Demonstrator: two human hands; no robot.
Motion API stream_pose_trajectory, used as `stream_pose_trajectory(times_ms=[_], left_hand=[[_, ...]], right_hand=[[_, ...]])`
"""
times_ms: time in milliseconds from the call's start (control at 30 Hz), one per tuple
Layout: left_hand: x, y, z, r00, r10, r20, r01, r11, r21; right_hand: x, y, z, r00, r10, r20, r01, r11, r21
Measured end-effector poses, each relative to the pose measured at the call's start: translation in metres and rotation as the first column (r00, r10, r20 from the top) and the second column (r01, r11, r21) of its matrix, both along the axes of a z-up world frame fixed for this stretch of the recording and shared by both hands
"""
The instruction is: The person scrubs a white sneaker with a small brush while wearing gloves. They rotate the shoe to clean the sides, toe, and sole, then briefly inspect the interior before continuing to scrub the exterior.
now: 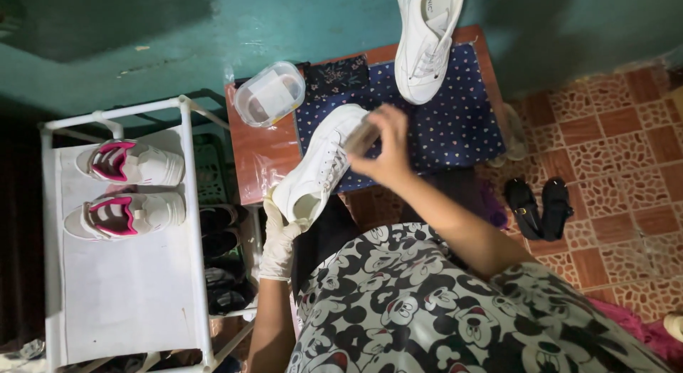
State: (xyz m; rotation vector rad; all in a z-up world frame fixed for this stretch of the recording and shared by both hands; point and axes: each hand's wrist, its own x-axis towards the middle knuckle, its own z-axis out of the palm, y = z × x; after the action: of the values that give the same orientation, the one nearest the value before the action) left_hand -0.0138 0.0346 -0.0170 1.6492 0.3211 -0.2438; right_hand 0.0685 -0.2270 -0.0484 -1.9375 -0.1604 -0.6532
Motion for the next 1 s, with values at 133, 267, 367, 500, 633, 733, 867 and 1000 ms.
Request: stream_pose_trajectory(times_ms=[133, 267, 367, 500, 633, 733, 867, 1000], left_hand=[[0.002, 0.011, -0.015, 1.000, -0.007, -0.001, 0.007, 1.000, -0.011], [0.004, 0.014, -0.021, 1.000, -0.006, 0.006, 0.006, 0.999, -0.034], [0.006, 0.013, -0.020, 0.999, 0.030, 0.015, -0.029, 0.994, -0.102], [0.008, 0.005, -0.010, 0.998, 0.054, 0.018, -0.051, 0.990, -0.134], [0.005, 0.010, -0.008, 0.999, 0.012, 0.047, -0.008, 0.996, -0.088], [0.004, 0.008, 0.001, 0.995, -0.082, 0.052, 0.078, 0.994, 0.078], [0.006, 0.003, -0.001, 0.999, 0.041, -0.010, -0.042, 0.996, -0.083], [0.011, 0.008, -0.014, 0.997, 0.063, -0.031, -0.067, 0.991, -0.118]], right_hand=[[0.008, -0.014, -0.008, 0.993, 0.117, 0.005, -0.116, 0.993, -0.021], [0.006, -0.016, -0.004, 0.996, 0.083, -0.019, -0.084, 0.995, -0.044], [-0.011, -0.017, 0.001, 0.963, 0.257, -0.080, -0.258, 0.966, -0.001], [0.002, -0.045, 0.032, 0.970, 0.240, -0.037, -0.236, 0.967, 0.093], [0.033, -0.064, 0.020, 0.992, 0.124, 0.007, -0.124, 0.986, 0.108], [0.015, -0.038, 0.006, 0.970, 0.174, -0.169, -0.159, 0.982, 0.099], [-0.034, -0.017, -0.028, 0.956, 0.239, -0.168, -0.251, 0.966, -0.054], [-0.016, -0.036, -0.002, 0.966, 0.251, 0.066, -0.243, 0.964, -0.111]])
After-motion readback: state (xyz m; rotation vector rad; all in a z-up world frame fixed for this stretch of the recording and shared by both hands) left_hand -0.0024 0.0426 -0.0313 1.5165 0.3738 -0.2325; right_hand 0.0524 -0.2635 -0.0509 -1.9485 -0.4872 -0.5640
